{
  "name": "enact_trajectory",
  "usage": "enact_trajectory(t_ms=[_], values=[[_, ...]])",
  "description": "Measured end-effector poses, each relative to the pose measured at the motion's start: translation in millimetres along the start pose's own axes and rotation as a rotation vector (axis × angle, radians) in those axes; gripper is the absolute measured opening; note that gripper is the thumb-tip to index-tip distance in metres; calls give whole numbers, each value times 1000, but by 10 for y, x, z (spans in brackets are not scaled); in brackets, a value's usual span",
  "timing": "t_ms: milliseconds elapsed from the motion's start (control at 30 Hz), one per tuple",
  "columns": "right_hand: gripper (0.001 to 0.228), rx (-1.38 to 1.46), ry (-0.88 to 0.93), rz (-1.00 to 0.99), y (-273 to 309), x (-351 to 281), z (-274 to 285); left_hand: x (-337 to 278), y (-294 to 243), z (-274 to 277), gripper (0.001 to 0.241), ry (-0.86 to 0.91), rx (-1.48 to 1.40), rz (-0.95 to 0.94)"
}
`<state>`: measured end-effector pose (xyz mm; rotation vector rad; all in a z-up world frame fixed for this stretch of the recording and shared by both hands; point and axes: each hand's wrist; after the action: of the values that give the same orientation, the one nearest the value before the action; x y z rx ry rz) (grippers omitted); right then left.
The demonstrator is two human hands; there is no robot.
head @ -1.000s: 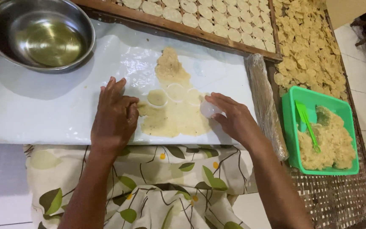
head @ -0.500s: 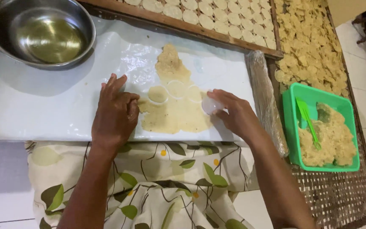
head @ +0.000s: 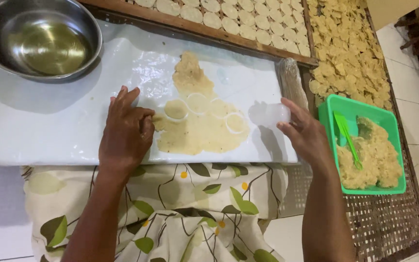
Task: Cutting circular shapes from flattened dough and placing them on a bamboo drying tray.
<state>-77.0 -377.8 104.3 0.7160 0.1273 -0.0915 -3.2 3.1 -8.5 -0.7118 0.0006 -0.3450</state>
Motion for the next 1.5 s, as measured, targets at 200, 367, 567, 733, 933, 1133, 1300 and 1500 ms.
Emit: enact_trajectory(t_ms=[200, 367, 567, 733, 933, 1133, 1300, 1500], values=[[60, -135, 114, 125, 373, 47, -234, -8, -50, 41, 14, -36, 15, -13], [56, -189, 166, 265, 639, 138, -597, -3, -23, 8, 16, -27, 17, -4], [55, -317, 241, 271, 909, 206, -781, 19, 11, -32, 15, -29, 19, -8], [54, -359, 272, 253, 1056, 253, -823, 19, 4, -30, 17, -23, 34, -6], [53, -397, 291, 157, 1114, 282, -866, 13, 12, -47, 16, -41, 34, -15], [54, -376, 294, 148, 1079, 298, -892, 10, -10, -18, 16, -30, 63, -19], [54, -358, 265, 206, 1110, 293, -883, 24, 7, -36, 16, -34, 46, -22], [54, -345, 78, 293, 872, 407, -411, 20, -3, -39, 18, -31, 59, -18]])
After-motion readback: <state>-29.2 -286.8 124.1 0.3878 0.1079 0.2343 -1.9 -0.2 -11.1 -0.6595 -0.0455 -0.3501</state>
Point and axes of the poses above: each hand's wrist, its own x-axis towards the middle knuckle, its own z-axis out of the back of the hand, y = z × x, and after that the axes turned 12 degrees about y, right-handed
